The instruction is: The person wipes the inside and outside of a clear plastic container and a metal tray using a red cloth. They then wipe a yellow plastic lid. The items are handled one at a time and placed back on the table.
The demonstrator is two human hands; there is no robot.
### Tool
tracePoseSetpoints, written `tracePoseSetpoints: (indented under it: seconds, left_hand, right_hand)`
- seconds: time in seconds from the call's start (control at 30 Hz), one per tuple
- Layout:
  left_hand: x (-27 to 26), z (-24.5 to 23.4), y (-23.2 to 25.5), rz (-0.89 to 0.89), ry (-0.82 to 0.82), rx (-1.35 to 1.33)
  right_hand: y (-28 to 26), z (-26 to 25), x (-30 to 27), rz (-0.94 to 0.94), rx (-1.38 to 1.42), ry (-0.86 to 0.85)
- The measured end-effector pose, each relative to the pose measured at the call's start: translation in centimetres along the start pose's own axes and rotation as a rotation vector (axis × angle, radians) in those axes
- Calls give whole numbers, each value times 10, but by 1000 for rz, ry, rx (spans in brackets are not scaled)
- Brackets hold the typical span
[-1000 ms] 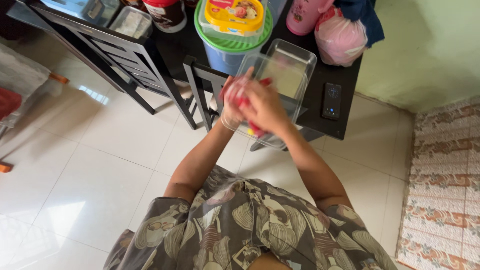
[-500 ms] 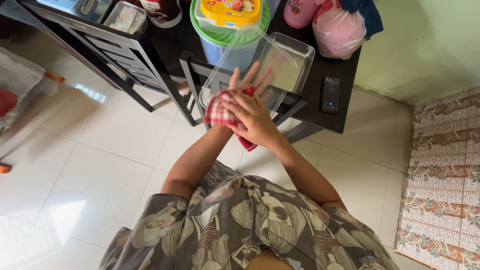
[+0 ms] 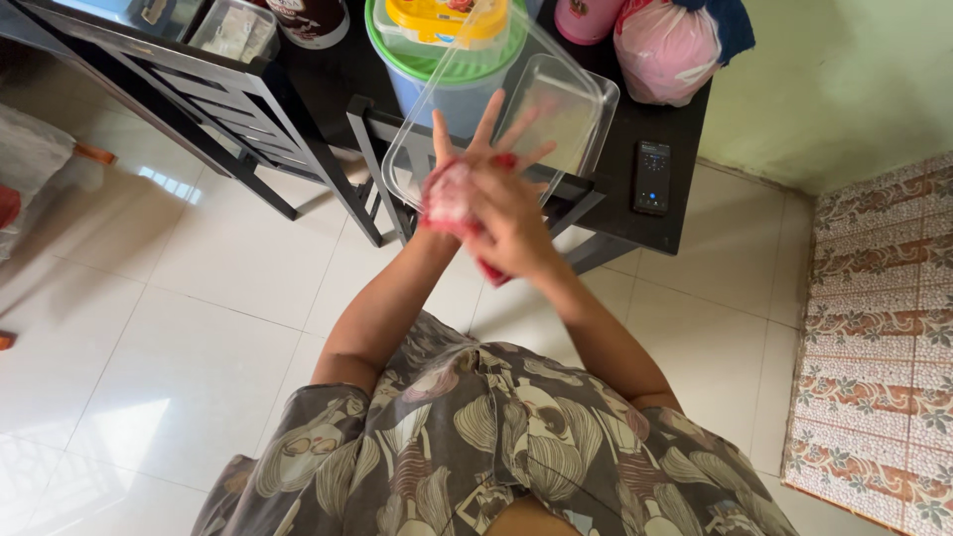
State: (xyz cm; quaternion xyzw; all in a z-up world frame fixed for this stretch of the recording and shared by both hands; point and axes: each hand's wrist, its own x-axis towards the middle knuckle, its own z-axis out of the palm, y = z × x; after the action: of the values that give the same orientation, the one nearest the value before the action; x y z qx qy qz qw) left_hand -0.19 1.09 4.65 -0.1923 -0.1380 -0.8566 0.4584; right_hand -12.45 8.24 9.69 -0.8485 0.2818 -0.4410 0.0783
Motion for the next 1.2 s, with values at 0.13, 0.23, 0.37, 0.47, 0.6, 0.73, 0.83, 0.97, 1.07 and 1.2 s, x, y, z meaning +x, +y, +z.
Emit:
tracePoseSetpoints:
  seconds: [0.13,0.23,0.37,0.47,0.6,0.73,0.83,0.97,1.07,1.2]
  left_hand:
    - [-4,21,-15,-102,110,50]
    - [4,32,-43,-86,228,416]
    - [18,46,-39,474,126,1183]
    - [32,57,-15,765,196,1465]
    - [39,63,-12,852,261,1630]
    - [44,55,-6,698,268,1680]
    - [46,40,3,813,476,1515]
    - [36,27,9,743,521,1470]
    - [26,27,10,309,266,916]
    - [23,34,21,207,193,724]
  right_hand:
    - [47,-24,12,280,-235,264]
    - [59,-19,15,343,-84,415]
    - [19,-2,1,172,207,298]
    - [-9,-7,-5,202,759,161]
    - [-18,-9,-9,221,320,255]
    - [5,-14,-7,419,419,590]
    - [31,-36,-16,518,631,898]
    - [73,-57,-33,764,1068,1069]
    - [92,-41,-55,858,1099,1019]
    - [102,-29,-81,835,918,648]
